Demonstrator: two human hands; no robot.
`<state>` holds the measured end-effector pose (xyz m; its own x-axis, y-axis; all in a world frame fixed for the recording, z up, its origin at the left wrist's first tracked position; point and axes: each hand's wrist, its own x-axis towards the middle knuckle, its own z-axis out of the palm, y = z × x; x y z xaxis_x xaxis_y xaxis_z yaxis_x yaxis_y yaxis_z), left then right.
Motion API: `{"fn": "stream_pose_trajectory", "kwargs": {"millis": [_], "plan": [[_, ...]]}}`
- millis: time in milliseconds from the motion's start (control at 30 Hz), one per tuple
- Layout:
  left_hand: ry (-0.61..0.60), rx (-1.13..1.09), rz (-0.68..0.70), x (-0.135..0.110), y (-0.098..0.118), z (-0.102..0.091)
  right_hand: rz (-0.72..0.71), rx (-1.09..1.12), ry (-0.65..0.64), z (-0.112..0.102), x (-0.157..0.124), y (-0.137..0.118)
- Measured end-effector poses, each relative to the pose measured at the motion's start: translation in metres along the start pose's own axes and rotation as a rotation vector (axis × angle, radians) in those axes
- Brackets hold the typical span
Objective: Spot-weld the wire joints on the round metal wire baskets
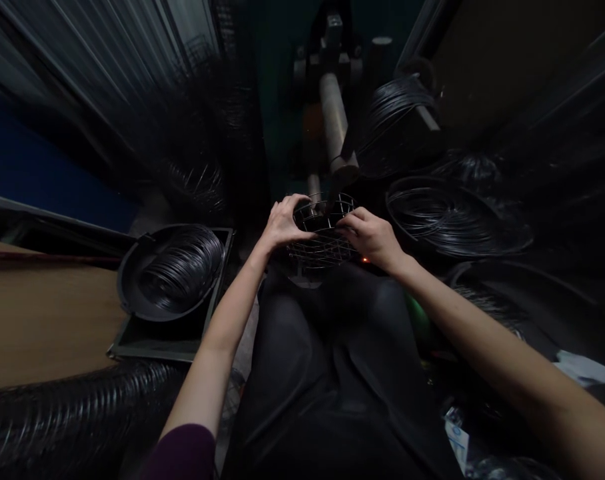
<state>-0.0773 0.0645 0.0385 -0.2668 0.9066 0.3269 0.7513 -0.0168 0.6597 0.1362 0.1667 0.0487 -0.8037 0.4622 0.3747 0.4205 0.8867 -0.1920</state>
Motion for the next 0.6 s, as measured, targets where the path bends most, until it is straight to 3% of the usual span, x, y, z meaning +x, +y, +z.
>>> {"fn": "stream_pose_trajectory", "kwargs": {"millis": [367, 500, 600], "plan": [[-0.036, -0.027, -0.032, 0.030, -0.012, -0.004, 0.189, 0.221, 0.104, 0.013, 0.031, 0.014], [-0.016, -0.004, -0.023, 0.036, -0.016, -0.003, 0.193, 0.246, 0.077, 0.008, 0.039, 0.017], [-0.029, -0.141, -0.028, 0.037, -0.028, -0.005, 0.169, 0.188, 0.080, -0.002, 0.052, 0.029]]}}
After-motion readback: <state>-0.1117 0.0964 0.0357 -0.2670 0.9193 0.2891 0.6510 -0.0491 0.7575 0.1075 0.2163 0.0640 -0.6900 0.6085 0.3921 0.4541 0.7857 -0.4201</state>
